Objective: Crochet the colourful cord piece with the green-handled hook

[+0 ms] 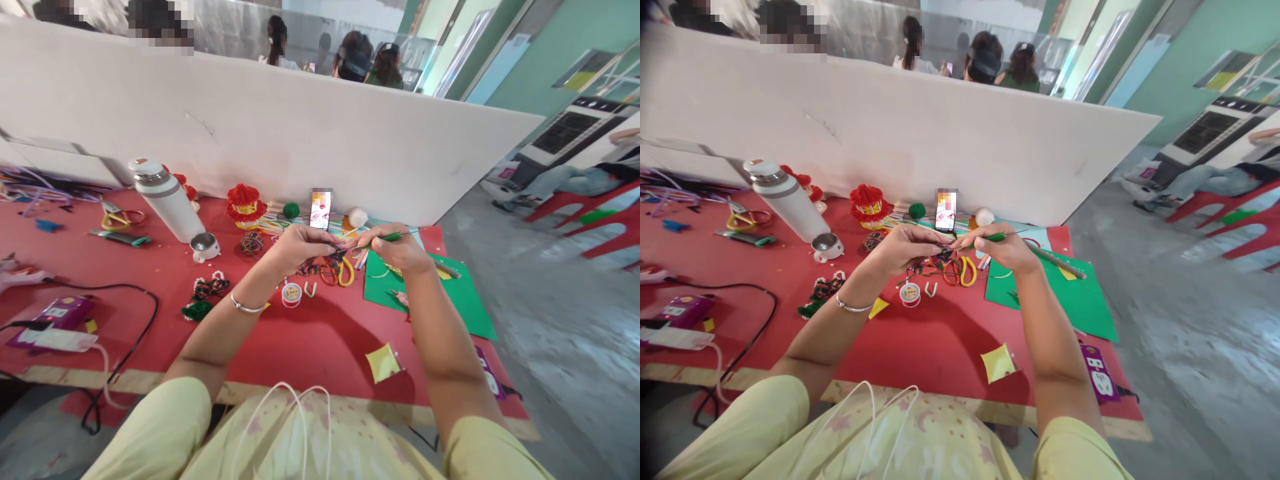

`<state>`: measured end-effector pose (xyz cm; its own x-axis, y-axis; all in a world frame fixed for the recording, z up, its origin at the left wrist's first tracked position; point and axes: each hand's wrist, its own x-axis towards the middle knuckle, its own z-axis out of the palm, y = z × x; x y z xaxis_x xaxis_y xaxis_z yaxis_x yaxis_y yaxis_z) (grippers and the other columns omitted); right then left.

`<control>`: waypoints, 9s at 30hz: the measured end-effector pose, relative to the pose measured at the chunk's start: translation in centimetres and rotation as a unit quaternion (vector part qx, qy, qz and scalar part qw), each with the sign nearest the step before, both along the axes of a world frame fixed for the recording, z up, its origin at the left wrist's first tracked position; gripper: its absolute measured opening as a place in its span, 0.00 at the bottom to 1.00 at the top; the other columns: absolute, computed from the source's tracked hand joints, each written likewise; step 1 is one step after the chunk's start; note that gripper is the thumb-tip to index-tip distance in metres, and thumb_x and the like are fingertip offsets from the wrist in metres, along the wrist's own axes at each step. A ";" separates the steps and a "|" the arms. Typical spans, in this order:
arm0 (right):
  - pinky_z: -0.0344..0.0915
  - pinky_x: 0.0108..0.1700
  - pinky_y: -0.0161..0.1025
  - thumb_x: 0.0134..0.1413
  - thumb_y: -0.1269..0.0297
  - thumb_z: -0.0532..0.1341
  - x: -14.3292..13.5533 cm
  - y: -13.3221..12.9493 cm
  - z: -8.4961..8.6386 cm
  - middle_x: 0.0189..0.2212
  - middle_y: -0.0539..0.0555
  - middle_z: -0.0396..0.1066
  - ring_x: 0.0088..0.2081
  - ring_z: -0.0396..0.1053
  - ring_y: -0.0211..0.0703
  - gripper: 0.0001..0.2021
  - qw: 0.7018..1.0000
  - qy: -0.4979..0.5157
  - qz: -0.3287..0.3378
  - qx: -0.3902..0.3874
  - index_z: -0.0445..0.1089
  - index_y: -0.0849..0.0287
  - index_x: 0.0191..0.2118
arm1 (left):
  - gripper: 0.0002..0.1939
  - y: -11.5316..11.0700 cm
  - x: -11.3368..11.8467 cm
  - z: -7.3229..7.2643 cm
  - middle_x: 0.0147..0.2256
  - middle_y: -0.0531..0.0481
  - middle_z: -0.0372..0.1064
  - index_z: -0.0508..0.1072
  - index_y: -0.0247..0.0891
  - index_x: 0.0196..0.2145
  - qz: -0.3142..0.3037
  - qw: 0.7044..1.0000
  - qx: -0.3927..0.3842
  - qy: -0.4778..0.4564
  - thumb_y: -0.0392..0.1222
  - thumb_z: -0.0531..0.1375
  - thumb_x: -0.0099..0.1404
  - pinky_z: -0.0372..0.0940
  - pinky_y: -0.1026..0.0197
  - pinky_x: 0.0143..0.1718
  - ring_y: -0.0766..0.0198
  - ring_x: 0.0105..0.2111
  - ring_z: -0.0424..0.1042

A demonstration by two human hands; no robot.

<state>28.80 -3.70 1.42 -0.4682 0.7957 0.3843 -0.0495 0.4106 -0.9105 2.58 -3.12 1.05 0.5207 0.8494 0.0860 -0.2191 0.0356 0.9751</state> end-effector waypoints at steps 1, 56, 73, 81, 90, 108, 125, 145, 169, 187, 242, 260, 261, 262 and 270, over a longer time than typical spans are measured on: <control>0.84 0.43 0.48 0.60 0.51 0.71 0.1 0.0 0.3 0.39 0.57 0.87 0.41 0.85 0.50 0.13 1.000 -0.012 0.007 0.007 0.84 0.55 0.40 | 0.11 0.1 0.0 0.0 0.36 0.43 0.85 0.88 0.37 0.37 0.003 1.000 0.014 0.001 0.37 0.74 0.53 0.72 0.64 0.32 0.65 0.30 0.79; 0.79 0.43 0.52 0.58 0.66 0.70 -8.8 -5.5 -3.5 0.38 0.53 0.81 0.40 0.80 0.49 0.08 0.870 -0.003 -0.358 0.338 0.80 0.47 0.43 | 0.16 -0.2 0.8 -0.7 0.27 0.50 0.79 0.87 0.36 0.37 0.014 0.990 -0.097 -0.097 0.32 0.72 0.47 0.61 0.67 0.23 0.72 0.22 0.69; 0.80 0.47 0.48 0.60 0.71 0.70 -8.2 -5.0 -3.1 0.43 0.52 0.84 0.44 0.82 0.47 0.15 0.860 -0.026 -0.335 0.385 0.81 0.46 0.50 | 0.17 0.4 -0.4 -0.2 0.32 0.48 0.81 0.86 0.36 0.41 -0.048 0.990 -0.071 -0.111 0.34 0.73 0.51 0.69 0.67 0.29 0.69 0.27 0.75; 0.79 0.46 0.46 0.58 0.65 0.73 -6.9 -4.6 -3.0 0.37 0.51 0.85 0.41 0.82 0.46 0.07 0.934 0.032 -0.273 0.228 0.85 0.46 0.43 | 0.34 1.3 -1.4 0.2 0.38 0.47 0.82 0.82 0.40 0.57 -0.043 0.994 0.082 -0.053 0.35 0.79 0.50 0.70 0.66 0.31 0.68 0.30 0.76; 0.79 0.45 0.46 0.60 0.69 0.72 -7.5 -4.9 -3.7 0.40 0.51 0.85 0.42 0.82 0.44 0.12 0.915 0.018 -0.290 0.279 0.84 0.44 0.46 | 0.45 1.0 -0.6 -0.8 0.30 0.49 0.82 0.73 0.36 0.66 -0.002 0.994 0.097 -0.051 0.36 0.78 0.51 0.72 0.65 0.32 0.65 0.28 0.79; 0.81 0.47 0.51 0.63 0.59 0.69 -9.0 -3.1 -5.9 0.43 0.52 0.84 0.44 0.82 0.48 0.10 0.854 0.059 -0.365 0.367 0.81 0.45 0.50 | 0.45 -0.1 0.2 -0.4 0.24 0.57 0.72 0.74 0.38 0.65 0.009 0.989 -0.080 -0.123 0.37 0.77 0.50 0.50 0.68 0.18 0.75 0.19 0.62; 0.78 0.59 0.54 0.67 0.63 0.66 -5.0 -4.4 -2.9 0.55 0.51 0.83 0.55 0.82 0.49 0.10 0.936 -0.052 -0.182 0.296 0.80 0.44 0.50 | 0.46 0.6 -0.9 -0.4 0.24 0.57 0.72 0.72 0.33 0.66 -0.027 0.994 -0.074 -0.073 0.36 0.77 0.49 0.48 0.67 0.17 0.75 0.18 0.61; 0.77 0.59 0.53 0.65 0.67 0.66 -3.7 -6.0 -0.3 0.58 0.54 0.80 0.54 0.81 0.48 0.11 0.903 -0.215 -0.122 0.352 0.77 0.46 0.50 | 0.31 2.0 -1.4 -0.8 0.24 0.54 0.70 0.83 0.35 0.53 -0.105 0.992 -0.059 -0.025 0.34 0.73 0.48 0.47 0.66 0.18 0.73 0.20 0.61; 0.81 0.50 0.51 0.65 0.60 0.68 -8.0 -3.3 -6.6 0.46 0.52 0.83 0.47 0.82 0.48 0.12 0.884 0.078 -0.341 0.309 0.81 0.40 0.52 | 0.30 0.3 1.1 -1.9 0.19 0.59 0.62 0.84 0.36 0.49 -0.020 0.982 -0.160 -0.096 0.36 0.75 0.46 0.43 0.66 0.17 0.76 0.16 0.52; 0.79 0.52 0.50 0.62 0.65 0.70 -2.5 -4.0 -1.3 0.51 0.52 0.84 0.50 0.82 0.48 0.13 0.966 -0.054 -0.093 0.237 0.82 0.42 0.51 | 0.22 1.4 -1.7 -0.1 0.24 0.53 0.75 0.87 0.34 0.42 -0.088 0.989 -0.116 -0.040 0.31 0.74 0.45 0.54 0.68 0.18 0.76 0.17 0.62; 0.80 0.50 0.52 0.60 0.65 0.72 -5.1 -3.9 -4.9 0.49 0.52 0.84 0.48 0.81 0.50 0.16 0.829 -0.153 -0.285 0.457 0.79 0.42 0.53 | 0.17 0.9 -0.3 -0.5 0.19 0.51 0.70 0.88 0.35 0.35 -0.069 0.987 -0.131 -0.069 0.36 0.77 0.44 0.51 0.69 0.17 0.74 0.18 0.60; 0.80 0.39 0.45 0.62 0.43 0.67 -3.1 -2.8 -1.8 0.36 0.54 0.85 0.37 0.82 0.46 0.18 0.995 0.013 -0.089 0.053 0.83 0.52 0.37 | 0.09 1.1 0.2 -0.9 0.25 0.47 0.79 0.87 0.36 0.30 -0.059 0.998 -0.003 0.006 0.35 0.72 0.47 0.62 0.65 0.22 0.68 0.22 0.70; 0.80 0.41 0.46 0.61 0.42 0.67 -3.7 -2.8 -3.0 0.36 0.54 0.85 0.38 0.82 0.47 0.18 0.986 0.050 -0.141 0.077 0.83 0.52 0.36 | 0.09 1.0 0.5 -1.1 0.26 0.47 0.79 0.86 0.36 0.29 -0.039 0.999 -0.020 -0.020 0.35 0.73 0.46 0.62 0.66 0.22 0.68 0.22 0.70; 0.80 0.46 0.48 0.61 0.44 0.67 -4.3 -2.8 -4.0 0.38 0.54 0.84 0.42 0.82 0.48 0.16 0.973 0.058 -0.195 0.111 0.83 0.51 0.37 | 0.10 0.8 0.9 -1.4 0.27 0.47 0.80 0.86 0.35 0.30 -0.014 0.998 -0.035 -0.046 0.36 0.74 0.46 0.62 0.67 0.22 0.69 0.23 0.71; 0.77 0.55 0.50 0.65 0.59 0.67 -6.8 -4.2 -6.0 0.45 0.54 0.84 0.49 0.81 0.49 0.06 0.921 0.012 -0.313 0.233 0.82 0.47 0.44 | 0.16 0.3 1.0 -2.1 0.34 0.44 0.83 0.87 0.35 0.38 -0.008 0.994 -0.070 -0.087 0.43 0.78 0.51 0.74 0.63 0.34 0.63 0.31 0.79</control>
<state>22.00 -7.93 -4.60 0.0396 0.6534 0.7560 0.3114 0.7108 -0.6307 3.61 -2.86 -1.04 0.5223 0.8508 0.0570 -0.3817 0.1735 0.9079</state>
